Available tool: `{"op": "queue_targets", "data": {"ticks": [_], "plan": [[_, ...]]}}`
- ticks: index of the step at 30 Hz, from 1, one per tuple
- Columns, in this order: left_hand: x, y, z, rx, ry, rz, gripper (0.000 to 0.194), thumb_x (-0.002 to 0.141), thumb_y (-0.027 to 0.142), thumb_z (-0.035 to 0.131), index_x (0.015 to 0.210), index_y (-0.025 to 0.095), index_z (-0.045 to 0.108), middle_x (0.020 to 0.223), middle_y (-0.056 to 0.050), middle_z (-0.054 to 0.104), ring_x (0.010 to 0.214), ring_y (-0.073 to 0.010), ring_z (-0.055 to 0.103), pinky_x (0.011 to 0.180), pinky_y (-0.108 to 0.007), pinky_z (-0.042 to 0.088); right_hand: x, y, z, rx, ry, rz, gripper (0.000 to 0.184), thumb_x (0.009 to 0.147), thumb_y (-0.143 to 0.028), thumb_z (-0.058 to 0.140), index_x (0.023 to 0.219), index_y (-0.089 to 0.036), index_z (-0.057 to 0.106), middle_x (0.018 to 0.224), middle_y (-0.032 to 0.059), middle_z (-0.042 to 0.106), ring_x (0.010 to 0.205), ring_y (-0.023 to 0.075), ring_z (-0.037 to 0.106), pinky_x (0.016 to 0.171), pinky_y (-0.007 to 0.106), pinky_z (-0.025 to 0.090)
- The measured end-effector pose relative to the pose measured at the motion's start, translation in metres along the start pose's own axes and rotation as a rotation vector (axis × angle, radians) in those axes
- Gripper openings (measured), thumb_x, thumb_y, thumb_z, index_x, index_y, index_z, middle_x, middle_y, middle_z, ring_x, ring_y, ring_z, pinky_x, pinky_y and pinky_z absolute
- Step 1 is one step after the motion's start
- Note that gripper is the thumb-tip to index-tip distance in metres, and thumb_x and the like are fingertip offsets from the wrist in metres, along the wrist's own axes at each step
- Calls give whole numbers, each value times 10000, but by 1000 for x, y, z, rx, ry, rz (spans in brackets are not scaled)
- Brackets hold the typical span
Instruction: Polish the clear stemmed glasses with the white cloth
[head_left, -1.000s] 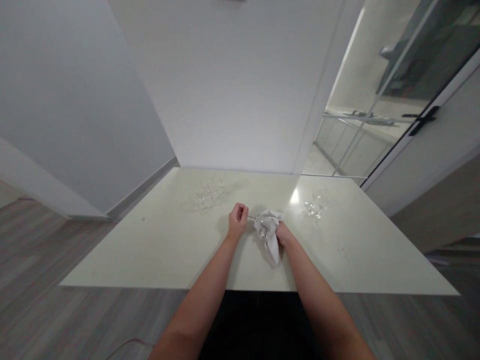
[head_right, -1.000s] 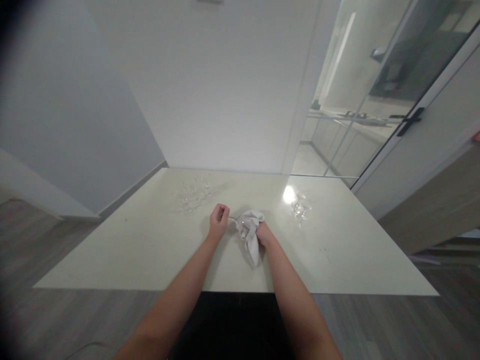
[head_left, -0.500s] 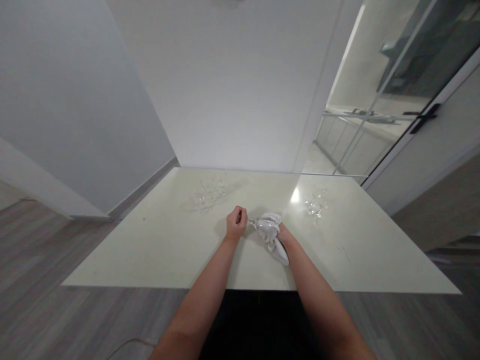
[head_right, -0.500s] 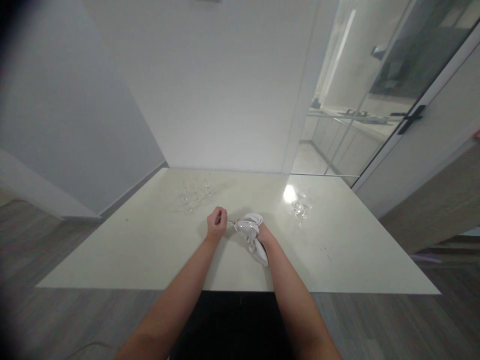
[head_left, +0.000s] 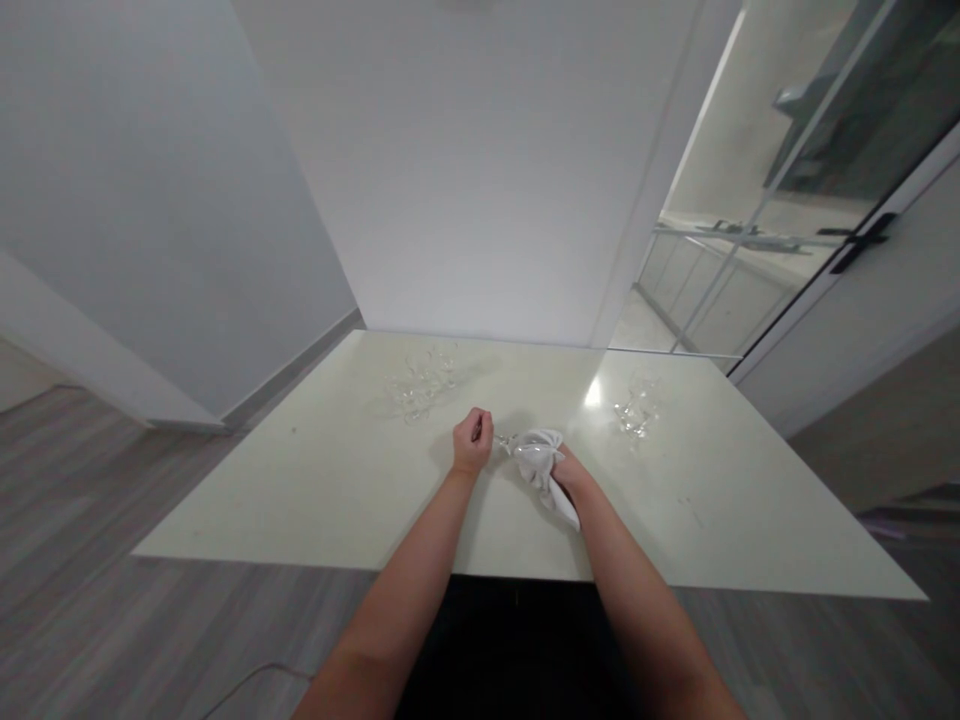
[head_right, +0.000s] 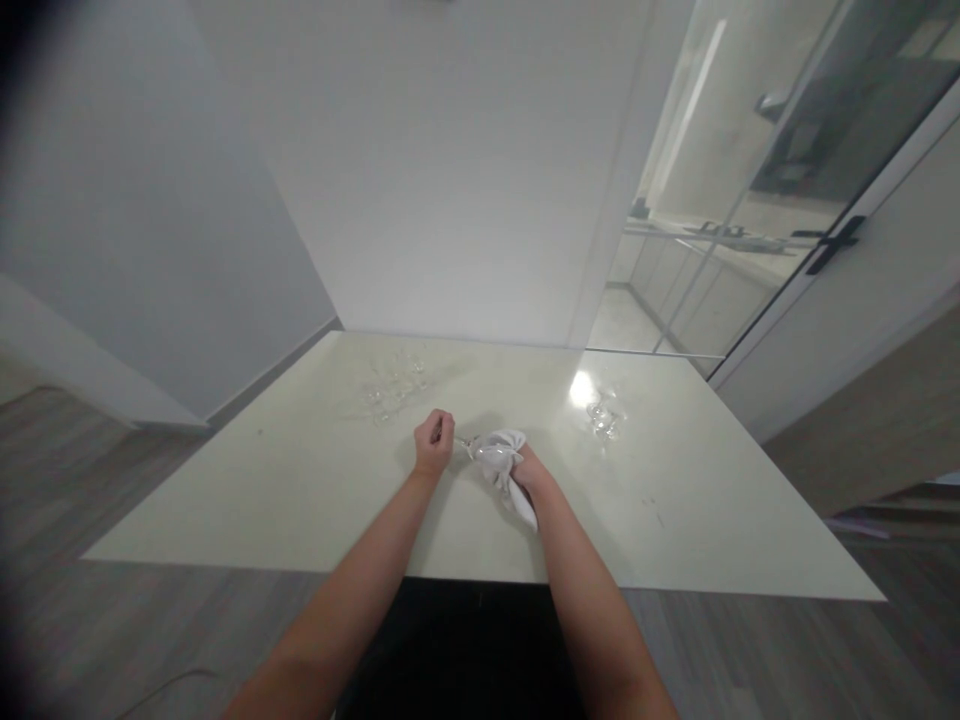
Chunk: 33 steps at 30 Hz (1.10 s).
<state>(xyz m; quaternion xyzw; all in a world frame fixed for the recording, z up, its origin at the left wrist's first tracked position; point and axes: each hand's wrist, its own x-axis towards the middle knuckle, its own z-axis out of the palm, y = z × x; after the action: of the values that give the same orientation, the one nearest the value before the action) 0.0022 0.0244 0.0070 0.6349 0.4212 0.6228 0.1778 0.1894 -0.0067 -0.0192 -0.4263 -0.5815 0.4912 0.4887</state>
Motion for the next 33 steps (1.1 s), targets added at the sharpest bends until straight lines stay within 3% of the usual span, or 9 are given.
{"op": "queue_targets", "data": {"ticks": [10,16,22,27,33], "plan": [[1,3,-3,43,-81,26,234,926,317,508,717,212,492,547,63,374,476,-94,358,510,-244,286,9,-4,1,-33,80,19,327,587,-517,783,721,-230,706,792,56,735,863,264,681,922,447,544],[2,1,1,-17,-68,-88,318,932,389,515,677,208,458,558,61,345,501,-95,345,508,-244,266,2,-5,-1,-4,13,57,277,668,-449,751,768,-193,718,822,74,737,875,256,696,889,422,562],[2,-1,8,-129,-64,-211,416,942,477,490,636,209,406,574,52,334,529,-104,333,514,-251,261,0,-6,3,115,5,74,290,641,-400,788,819,-179,731,824,68,753,823,235,701,795,367,591],[2,-1,12,-188,-80,-309,433,924,520,501,634,208,424,585,44,385,551,-111,367,529,-245,287,4,-11,2,202,-43,92,367,620,-473,788,856,-197,739,845,75,763,900,271,700,900,408,566],[3,-1,11,-148,-103,-254,435,918,535,516,643,207,441,589,43,382,569,-116,369,534,-241,280,11,-8,-3,47,166,13,340,575,-544,778,711,-243,699,809,63,757,916,296,688,991,465,510]]}}
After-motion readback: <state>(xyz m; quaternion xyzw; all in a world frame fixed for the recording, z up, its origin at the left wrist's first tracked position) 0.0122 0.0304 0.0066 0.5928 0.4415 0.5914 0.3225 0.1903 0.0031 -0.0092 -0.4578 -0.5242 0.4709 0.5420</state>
